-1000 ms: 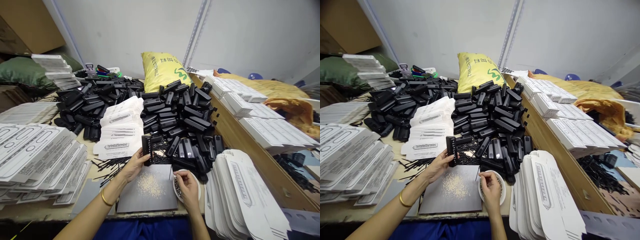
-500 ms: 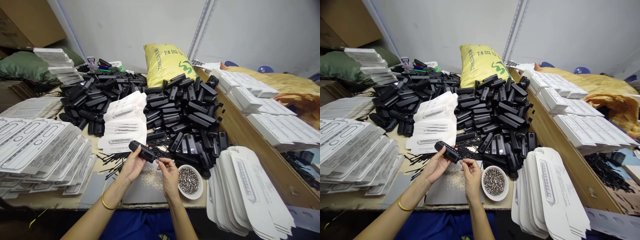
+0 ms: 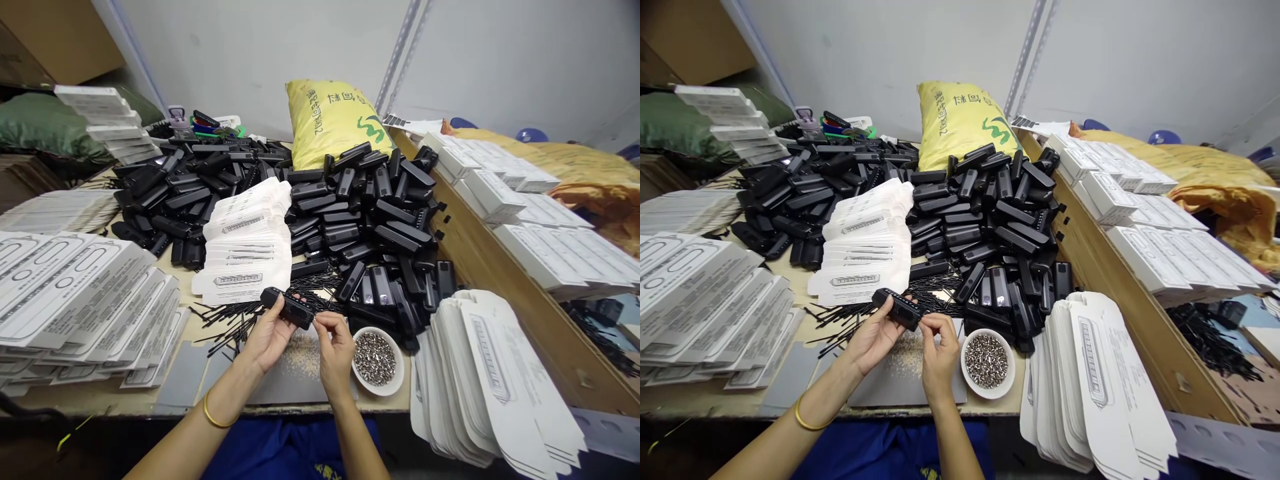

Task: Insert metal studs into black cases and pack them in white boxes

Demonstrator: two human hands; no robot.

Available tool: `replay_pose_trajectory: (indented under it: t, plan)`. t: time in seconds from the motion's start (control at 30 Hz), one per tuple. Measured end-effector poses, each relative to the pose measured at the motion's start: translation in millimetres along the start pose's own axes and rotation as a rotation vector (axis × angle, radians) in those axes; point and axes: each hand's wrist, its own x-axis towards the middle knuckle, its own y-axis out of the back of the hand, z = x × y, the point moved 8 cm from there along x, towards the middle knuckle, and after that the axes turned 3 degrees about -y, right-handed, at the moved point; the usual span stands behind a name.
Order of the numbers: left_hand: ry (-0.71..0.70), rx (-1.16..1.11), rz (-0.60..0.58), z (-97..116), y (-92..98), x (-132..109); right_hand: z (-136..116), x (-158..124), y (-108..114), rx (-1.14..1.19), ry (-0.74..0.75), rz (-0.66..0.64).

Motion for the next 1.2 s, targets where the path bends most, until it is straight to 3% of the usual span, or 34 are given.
replay_pose_trajectory:
  t: [0.2, 0.4, 0.47, 0.57, 0.63, 0.7, 0.77, 0.83, 0.93, 1.03, 1.1, 1.2]
  plan:
    - [-0.044, 0.003, -0.043, -4.6, 2.6, -0.2, 2.5, 4.4, 0.0, -0.02, -0.008, -0.044]
    - [-0.177, 0.18, -0.213, 17.8, -8.6, -29.6, 25.3, 6.0, 6.3, 0.124, -0.28, -0.247]
    - [-0.325, 0.411, -0.389, 23.1, -22.1, -43.4, 27.8, 9.3, 26.6, 0.133, -0.306, -0.165]
    - [-0.48, 1.007, -0.671, -6.7, -43.0, -44.7, 22.4, 18.1, 68.4, 0.033, -0.269, 0.068]
    - [-0.512, 1.314, -0.652, -28.8, -47.2, -21.9, 10.7, 24.7, 85.0, -0.064, -0.206, 0.149]
    - [-0.535, 1.413, -0.56, -35.5, -52.5, 5.2, -4.3, 31.9, 84.2, -0.158, -0.129, 0.138]
    - [-0.562, 1.421, -0.508, -27.2, -57.4, 24.8, -16.9, 38.4, 65.6, -0.265, -0.055, 0.067]
    - [-0.606, 1.425, -0.442, -1.2, -52.6, 35.3, -22.4, 42.7, 27.7, -0.406, 0.024, -0.071]
    - [-0.716, 1.425, -0.244, 62.4, -22.8, 38.2, -12.6, 40.6, -50.3, -0.643, 0.139, -0.314]
    - [-0.823, 1.413, -0.045, 117.9, 14.6, 35.3, 13.5, 35.4, -118.4, -0.855, 0.14, -0.436]
    - [-0.854, 1.423, 0.014, 136.1, 30.4, 36.0, 29.1, 35.8, -145.6, -0.929, 0.09, -0.439]
    - [-0.867, 1.467, 0.019, 147.6, 33.5, 37.6, 40.3, 44.1, -159.2, -0.919, 0.048, -0.447]
